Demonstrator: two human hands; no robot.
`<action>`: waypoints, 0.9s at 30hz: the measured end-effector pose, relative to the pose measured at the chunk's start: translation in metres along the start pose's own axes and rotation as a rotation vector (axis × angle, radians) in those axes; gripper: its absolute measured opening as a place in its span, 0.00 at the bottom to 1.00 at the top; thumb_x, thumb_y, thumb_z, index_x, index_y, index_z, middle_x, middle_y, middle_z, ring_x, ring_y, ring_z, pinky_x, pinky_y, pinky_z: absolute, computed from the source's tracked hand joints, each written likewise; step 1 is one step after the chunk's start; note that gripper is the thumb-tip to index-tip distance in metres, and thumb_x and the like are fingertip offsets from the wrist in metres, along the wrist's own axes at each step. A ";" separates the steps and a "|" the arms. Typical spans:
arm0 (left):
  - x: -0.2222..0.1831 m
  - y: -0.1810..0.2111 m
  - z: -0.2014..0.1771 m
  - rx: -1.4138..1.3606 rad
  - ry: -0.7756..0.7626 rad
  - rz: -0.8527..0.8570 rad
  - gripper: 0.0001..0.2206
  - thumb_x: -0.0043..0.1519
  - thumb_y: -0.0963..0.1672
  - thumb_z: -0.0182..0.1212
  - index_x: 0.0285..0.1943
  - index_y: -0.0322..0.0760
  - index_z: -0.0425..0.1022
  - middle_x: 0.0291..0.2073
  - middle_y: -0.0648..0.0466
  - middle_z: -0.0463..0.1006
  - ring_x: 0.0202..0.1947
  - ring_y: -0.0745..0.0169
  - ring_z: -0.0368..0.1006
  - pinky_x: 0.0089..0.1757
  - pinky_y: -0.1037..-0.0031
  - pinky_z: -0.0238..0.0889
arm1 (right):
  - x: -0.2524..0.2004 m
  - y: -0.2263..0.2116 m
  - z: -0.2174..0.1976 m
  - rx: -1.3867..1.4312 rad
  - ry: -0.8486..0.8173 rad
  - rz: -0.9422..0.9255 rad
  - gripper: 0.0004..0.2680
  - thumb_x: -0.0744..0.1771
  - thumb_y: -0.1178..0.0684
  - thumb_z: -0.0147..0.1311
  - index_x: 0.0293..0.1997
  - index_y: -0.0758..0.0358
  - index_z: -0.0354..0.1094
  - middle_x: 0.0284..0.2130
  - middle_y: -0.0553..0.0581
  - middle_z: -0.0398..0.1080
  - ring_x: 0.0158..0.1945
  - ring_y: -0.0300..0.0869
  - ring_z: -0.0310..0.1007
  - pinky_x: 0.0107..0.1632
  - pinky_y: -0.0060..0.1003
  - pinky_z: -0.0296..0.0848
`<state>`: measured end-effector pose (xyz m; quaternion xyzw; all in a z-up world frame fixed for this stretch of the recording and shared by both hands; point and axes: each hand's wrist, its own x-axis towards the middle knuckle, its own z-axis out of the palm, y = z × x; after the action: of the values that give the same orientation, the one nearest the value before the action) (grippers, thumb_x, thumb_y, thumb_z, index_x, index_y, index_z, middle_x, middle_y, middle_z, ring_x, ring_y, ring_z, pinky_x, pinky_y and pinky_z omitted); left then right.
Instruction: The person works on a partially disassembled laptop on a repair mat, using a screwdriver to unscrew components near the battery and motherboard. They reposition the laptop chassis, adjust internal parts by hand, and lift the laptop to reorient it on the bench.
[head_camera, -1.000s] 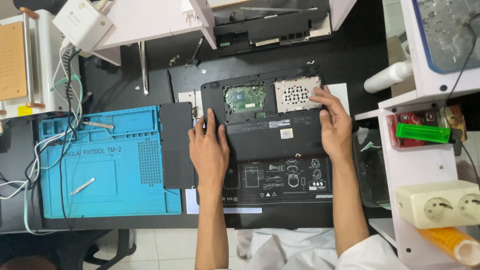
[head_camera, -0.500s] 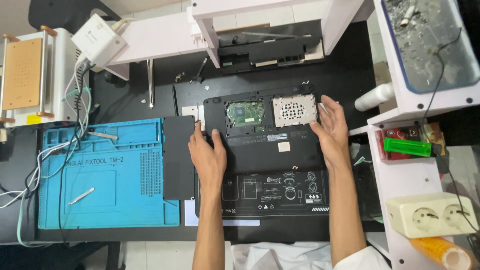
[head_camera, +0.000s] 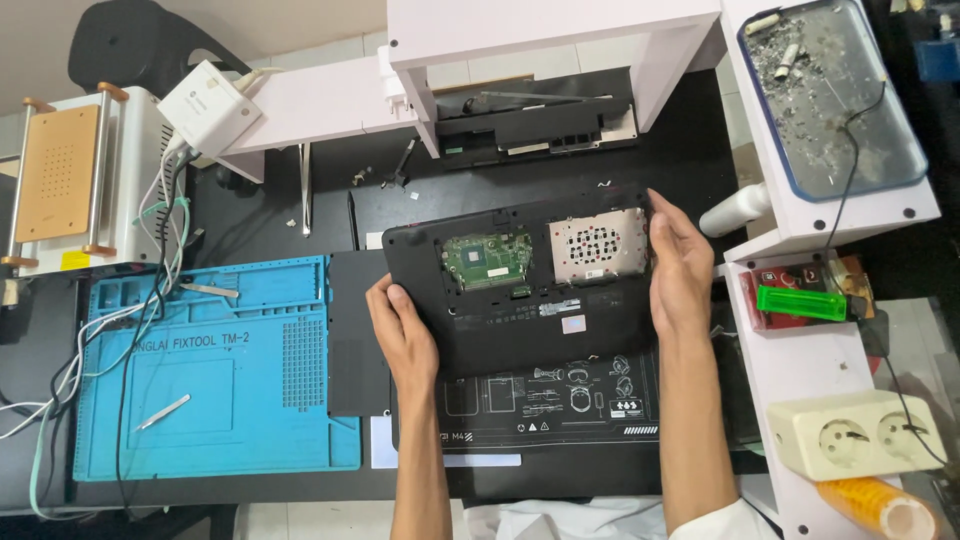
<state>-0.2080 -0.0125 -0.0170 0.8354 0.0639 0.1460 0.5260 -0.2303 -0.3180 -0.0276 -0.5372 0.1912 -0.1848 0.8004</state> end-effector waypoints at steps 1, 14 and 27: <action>-0.001 0.003 -0.003 -0.061 -0.028 -0.014 0.18 0.75 0.48 0.42 0.59 0.27 0.69 0.49 0.47 0.73 0.50 0.58 0.70 0.53 0.69 0.62 | 0.000 -0.002 0.000 -0.032 0.004 -0.015 0.18 0.72 0.54 0.49 0.68 0.75 0.60 0.64 0.67 0.67 0.68 0.45 0.65 0.72 0.37 0.61; -0.010 -0.007 -0.033 -0.344 -0.177 0.026 0.18 0.73 0.48 0.51 0.62 0.28 0.69 0.45 0.54 0.77 0.44 0.72 0.70 0.46 0.79 0.64 | -0.051 -0.018 0.002 -0.179 0.052 -0.357 0.09 0.76 0.48 0.47 0.57 0.64 0.64 0.46 0.49 0.68 0.51 0.32 0.65 0.61 0.27 0.64; 0.008 -0.034 -0.054 -0.494 -0.286 -0.103 0.15 0.63 0.36 0.61 0.60 0.26 0.76 0.49 0.46 0.83 0.49 0.64 0.80 0.51 0.75 0.73 | -0.047 -0.018 0.005 -0.189 0.069 -0.418 0.09 0.76 0.49 0.48 0.55 0.65 0.65 0.46 0.51 0.69 0.52 0.33 0.67 0.61 0.29 0.65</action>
<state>-0.2155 0.0508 -0.0242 0.6897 -0.0060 0.0108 0.7240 -0.2698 -0.2963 -0.0041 -0.6310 0.1192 -0.3463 0.6839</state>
